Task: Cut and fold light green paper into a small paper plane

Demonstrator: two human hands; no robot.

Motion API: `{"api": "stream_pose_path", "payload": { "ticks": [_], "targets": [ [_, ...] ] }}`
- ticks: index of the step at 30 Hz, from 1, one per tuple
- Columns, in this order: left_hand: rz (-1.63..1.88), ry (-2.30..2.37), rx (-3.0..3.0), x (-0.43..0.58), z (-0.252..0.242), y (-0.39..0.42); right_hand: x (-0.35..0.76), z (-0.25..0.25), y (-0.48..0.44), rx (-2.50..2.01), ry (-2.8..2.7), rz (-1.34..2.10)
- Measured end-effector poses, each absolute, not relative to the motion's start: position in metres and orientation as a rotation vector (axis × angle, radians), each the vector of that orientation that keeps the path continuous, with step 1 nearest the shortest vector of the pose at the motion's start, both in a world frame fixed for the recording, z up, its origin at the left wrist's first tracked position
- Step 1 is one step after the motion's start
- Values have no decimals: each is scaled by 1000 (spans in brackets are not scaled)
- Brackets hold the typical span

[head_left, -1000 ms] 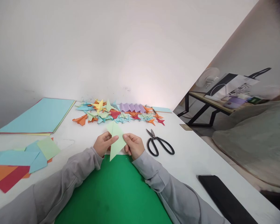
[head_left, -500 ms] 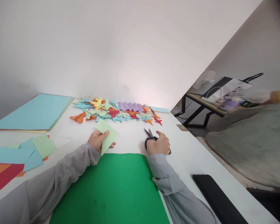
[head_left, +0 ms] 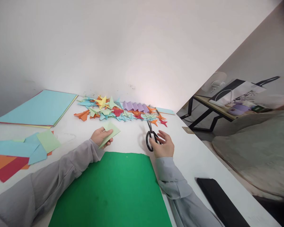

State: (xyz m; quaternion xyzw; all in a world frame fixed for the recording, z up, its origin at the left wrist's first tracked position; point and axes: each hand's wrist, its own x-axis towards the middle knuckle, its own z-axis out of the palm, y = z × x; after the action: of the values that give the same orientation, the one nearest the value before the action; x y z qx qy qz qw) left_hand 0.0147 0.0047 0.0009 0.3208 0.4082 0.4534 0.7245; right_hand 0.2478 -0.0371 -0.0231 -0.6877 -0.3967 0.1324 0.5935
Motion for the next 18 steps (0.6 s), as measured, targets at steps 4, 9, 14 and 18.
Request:
{"api": "stream_pose_path", "payload": {
  "ticks": [4,9,14,18],
  "targets": [
    [1010,888,702,15,-3,8,229,-10,-41,-1021,-716,1027],
    [1037,886,692,16,-3,9,202,6,-44,-744,-982,1598],
    [1055,895,686,14,-1,10,184,7,-38,-661,-1098,1659],
    [1034,912,642,11,1,14,175,-1,-47,-616,-1044,1701]
  ]
}}
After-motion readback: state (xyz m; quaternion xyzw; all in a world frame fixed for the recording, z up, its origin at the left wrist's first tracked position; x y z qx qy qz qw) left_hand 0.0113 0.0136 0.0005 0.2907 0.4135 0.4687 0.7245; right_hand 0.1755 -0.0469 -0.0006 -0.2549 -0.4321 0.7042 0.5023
